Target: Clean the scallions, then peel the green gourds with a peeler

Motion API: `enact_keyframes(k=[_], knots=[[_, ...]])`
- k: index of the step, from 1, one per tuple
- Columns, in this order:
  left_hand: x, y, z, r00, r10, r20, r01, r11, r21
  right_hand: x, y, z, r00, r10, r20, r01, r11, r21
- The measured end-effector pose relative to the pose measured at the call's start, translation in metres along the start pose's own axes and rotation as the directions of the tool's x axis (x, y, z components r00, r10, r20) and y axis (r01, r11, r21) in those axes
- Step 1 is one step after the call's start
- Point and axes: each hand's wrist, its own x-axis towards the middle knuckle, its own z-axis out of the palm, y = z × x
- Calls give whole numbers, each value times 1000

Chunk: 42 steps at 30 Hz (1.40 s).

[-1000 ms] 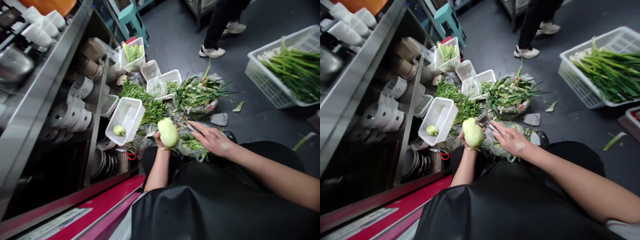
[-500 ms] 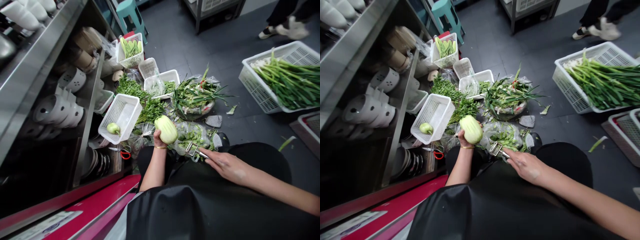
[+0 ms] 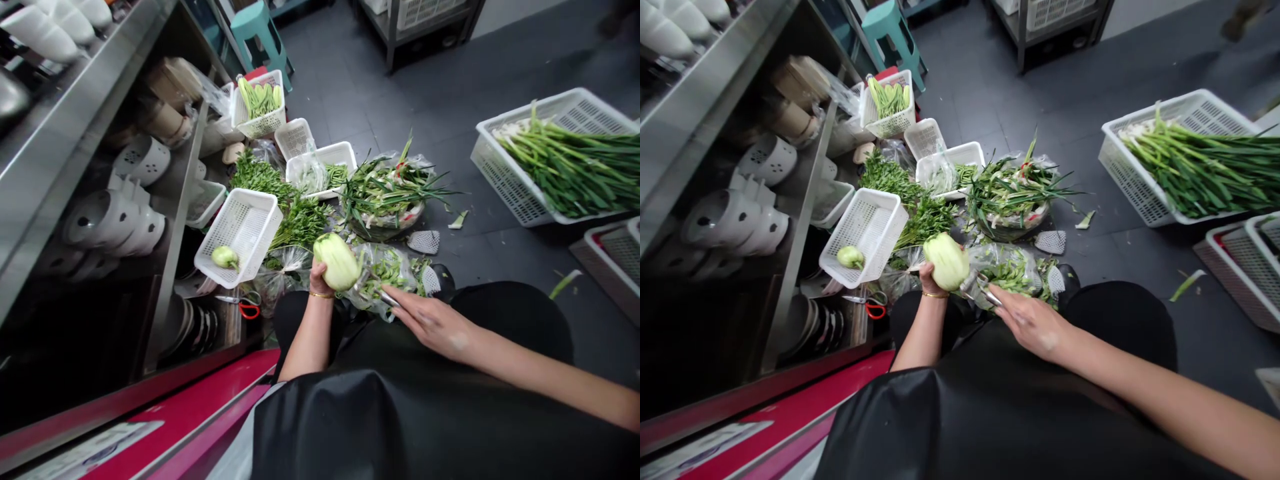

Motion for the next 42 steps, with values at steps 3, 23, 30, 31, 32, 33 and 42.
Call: enact_keyframes(k=[3, 23, 30, 31, 32, 33, 42], knots=[[2, 3, 0, 1000, 0, 9, 0, 1000, -23, -27, 15, -8, 993, 32, 110, -25, 997, -67], [10, 0, -7, 988, 42, -151, -53, 997, -65, 1, 17, -19, 992, 82, 101, -62, 980, -189], [18, 29, -16, 922, -162, -352, 25, 931, -364, 39, 51, 3, 977, 160, 138, -132, 972, -196], [19, 30, -19, 906, -174, -385, 19, 927, -376, 45, 49, 7, 985, 159, 67, -144, 971, -192], [21, 29, -21, 896, -180, -405, 12, 923, -384, 52, 44, 10, 992, 121, -24, -124, 979, -164], [22, 27, -23, 889, -181, -420, 4, 921, -388, 60, 37, 13, 992, 58, -115, -72, 990, -121], [31, 18, -22, 857, -150, -492, -48, 929, -367, 67, 64, 53, 998, -38, 44, 44, 986, -162]])
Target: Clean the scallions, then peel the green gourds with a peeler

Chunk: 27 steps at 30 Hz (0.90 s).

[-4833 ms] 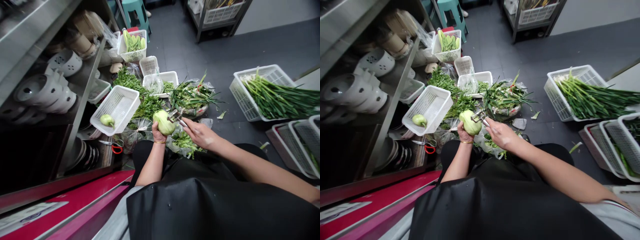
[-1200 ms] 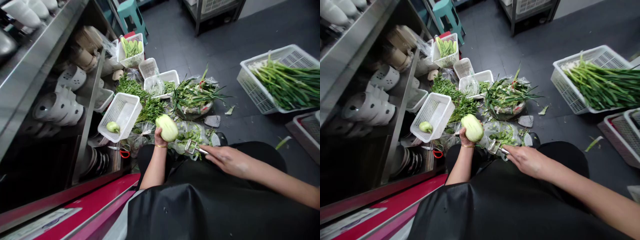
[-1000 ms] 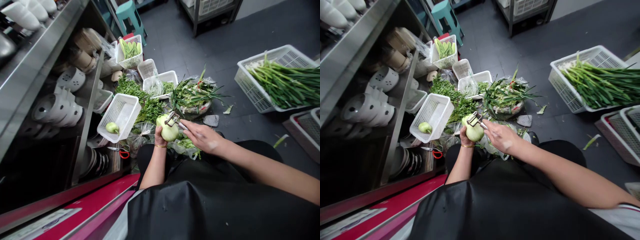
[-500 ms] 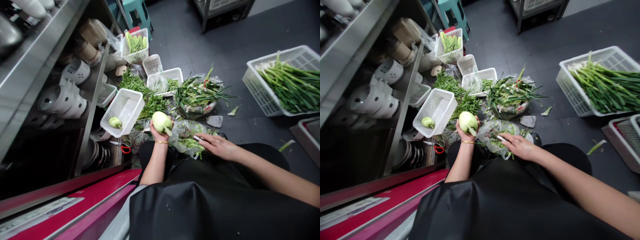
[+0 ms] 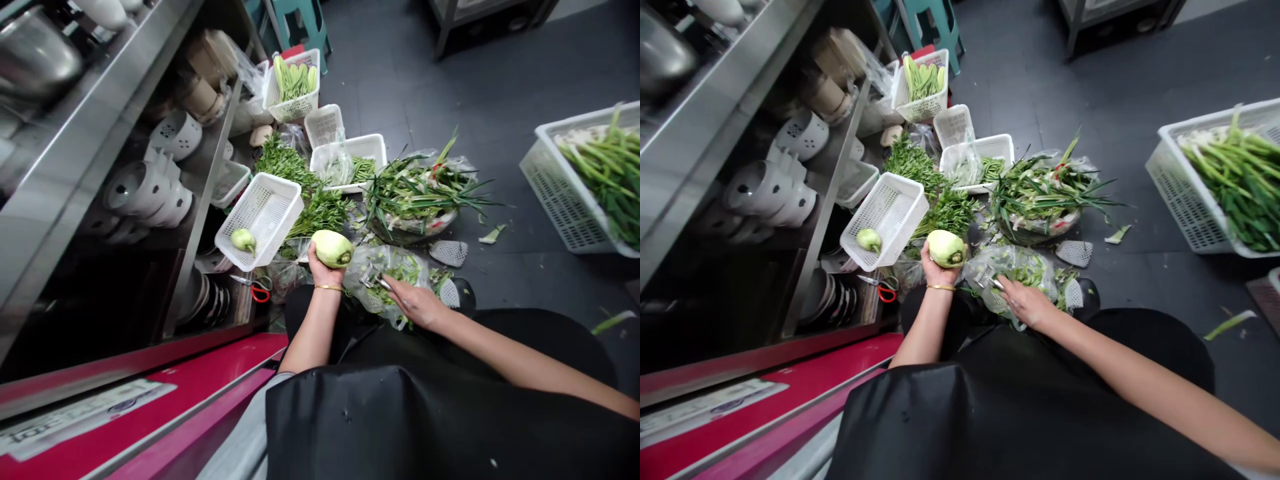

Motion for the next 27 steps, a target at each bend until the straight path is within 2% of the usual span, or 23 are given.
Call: enact_keyframes(k=[2, 4, 7, 8, 9, 11, 13, 15, 17, 19, 22, 23, 24, 25, 27], knots=[[5, 10, 1, 999, 48, 0, -48, 998, 48, -16, 31, 10, 985, 63, 160, -54, 997, -63], [14, 24, 1, 980, 199, 21, -200, 965, 169, -22, 57, 14, 953, 138, 269, -104, 985, -135], [35, 52, 1, 871, 477, 118, -484, 787, 382, -9, 72, 12, 919, 212, 333, -152, 968, -198], [41, 60, 1, 842, 523, 134, -527, 742, 415, -2, 69, 9, 924, 215, 316, -169, 971, -169], [47, 67, 1, 834, 535, 132, -536, 731, 423, 6, 64, 4, 937, 220, 271, -197, 974, -109], [54, 73, 2, 875, 475, 90, -471, 796, 381, 23, 45, -10, 955, 271, 121, -280, 957, 67], [55, 67, 6, 923, 381, 52, -377, 872, 313, 45, 19, -27, 938, 347, -23, -328, 904, 273], [50, 53, 12, 946, 322, 38, -320, 908, 272, 76, -9, -39, 923, 370, -101, -278, 827, 489], [45, 38, 21, 952, 302, 53, -305, 919, 249, 109, -35, -39, 935, 336, -110, -177, 714, 677], [42, 29, 28, 946, 314, 78, -324, 918, 230, 137, -55, -29, 939, 342, -32, -182, 575, 798], [48, 39, 31, 931, 355, 81, -364, 902, 231, 155, -61, -11, 932, 334, 138, -257, 344, 903], [53, 50, 29, 926, 371, 75, -378, 892, 247, 152, -54, -8, 933, 323, 159, -263, 311, 913], [60, 64, 27, 919, 389, 68, -392, 879, 269, 146, -43, -6, 936, 314, 162, -268, 330, 905], [69, 83, 23, 908, 413, 67, -413, 860, 298, 137, -28, -7, 938, 306, 163, -283, 405, 869], [94, 127, 13, 858, 509, 63, -496, 792, 355, 110, 8, -11, 939, 291, 182, -334, 657, 676]])
